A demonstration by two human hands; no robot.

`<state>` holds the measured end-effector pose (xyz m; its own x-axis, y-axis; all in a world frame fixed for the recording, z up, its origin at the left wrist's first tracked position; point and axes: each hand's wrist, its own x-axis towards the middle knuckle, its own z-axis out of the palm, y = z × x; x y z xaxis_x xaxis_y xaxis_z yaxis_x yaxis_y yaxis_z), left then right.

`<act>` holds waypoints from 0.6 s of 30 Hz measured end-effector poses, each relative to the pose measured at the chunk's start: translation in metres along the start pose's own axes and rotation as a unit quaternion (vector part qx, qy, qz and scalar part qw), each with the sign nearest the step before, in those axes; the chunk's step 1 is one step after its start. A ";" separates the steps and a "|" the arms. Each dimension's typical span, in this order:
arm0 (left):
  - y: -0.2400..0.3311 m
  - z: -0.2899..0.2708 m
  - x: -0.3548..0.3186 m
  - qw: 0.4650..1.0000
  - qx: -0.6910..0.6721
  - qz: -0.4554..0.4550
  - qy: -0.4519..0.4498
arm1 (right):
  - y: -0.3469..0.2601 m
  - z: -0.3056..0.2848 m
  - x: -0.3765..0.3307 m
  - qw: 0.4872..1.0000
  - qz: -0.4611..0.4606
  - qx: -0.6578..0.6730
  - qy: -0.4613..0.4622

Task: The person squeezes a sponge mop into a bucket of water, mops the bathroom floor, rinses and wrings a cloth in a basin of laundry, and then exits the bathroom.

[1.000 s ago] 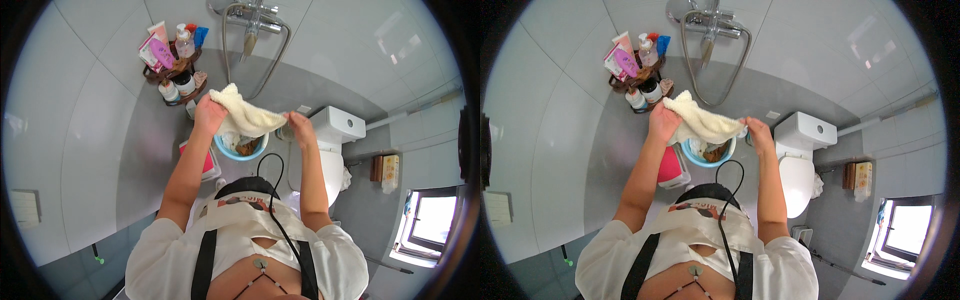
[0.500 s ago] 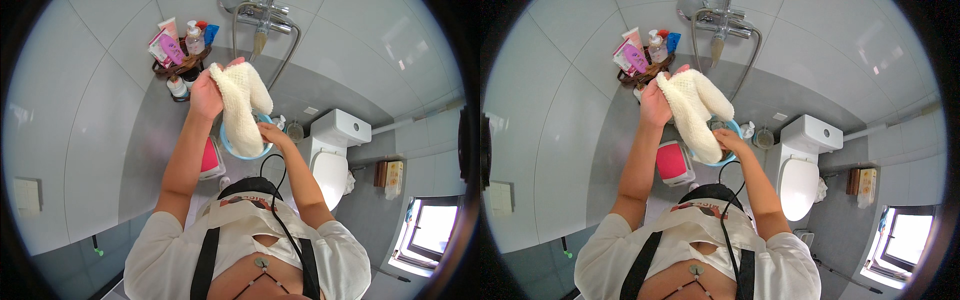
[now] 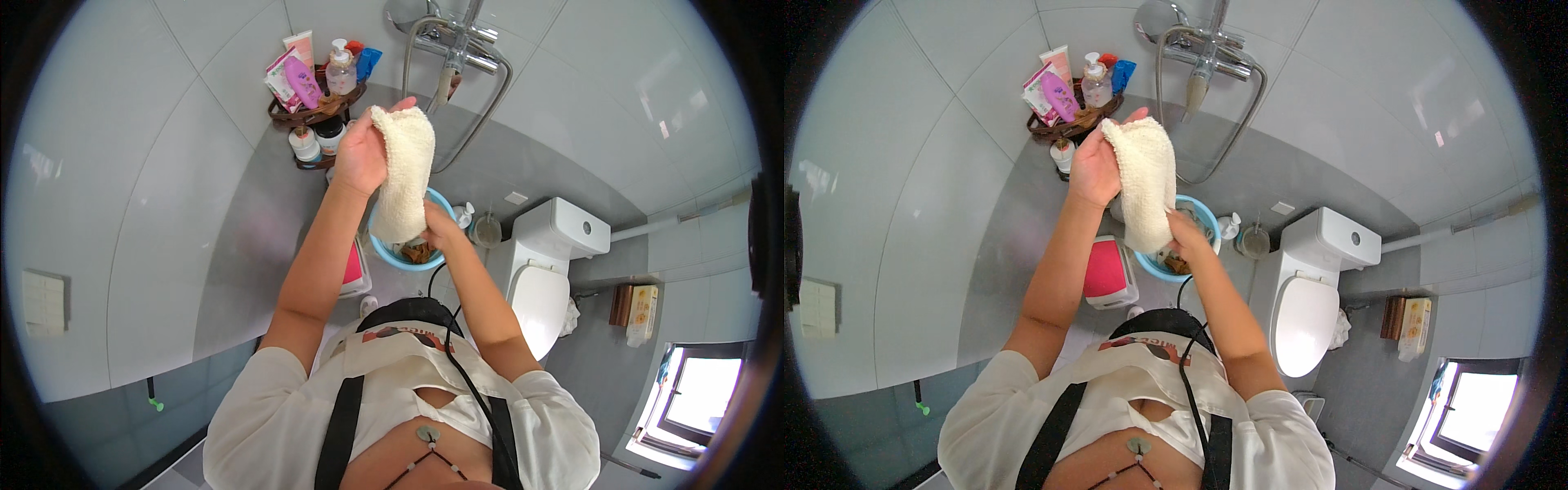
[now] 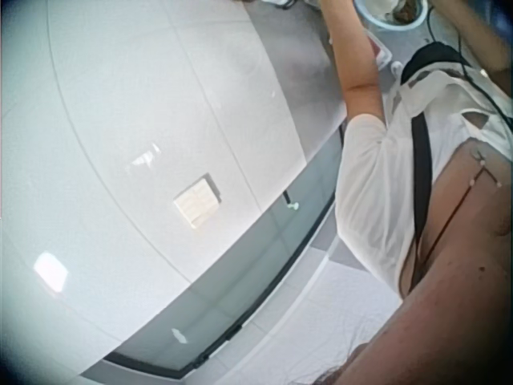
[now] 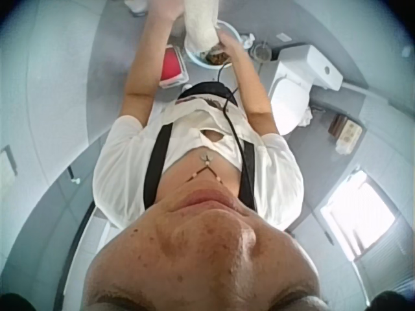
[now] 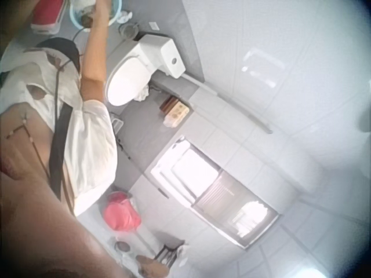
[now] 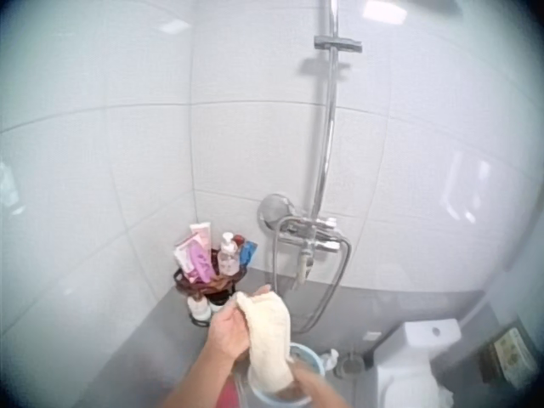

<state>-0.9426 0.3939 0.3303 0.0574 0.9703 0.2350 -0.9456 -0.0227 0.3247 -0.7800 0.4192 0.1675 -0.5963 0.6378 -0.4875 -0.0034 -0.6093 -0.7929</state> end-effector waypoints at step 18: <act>0.013 -0.044 -0.028 0.964 0.226 0.097 0.100 | -0.119 -0.068 -0.112 0.734 -0.295 -0.476 0.383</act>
<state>-0.9701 0.3770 0.2878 -0.2111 0.9634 0.1651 -0.6940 -0.2667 0.6688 -0.6581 0.4522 0.2912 -0.0882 0.9585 0.2711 0.7003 0.2532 -0.6675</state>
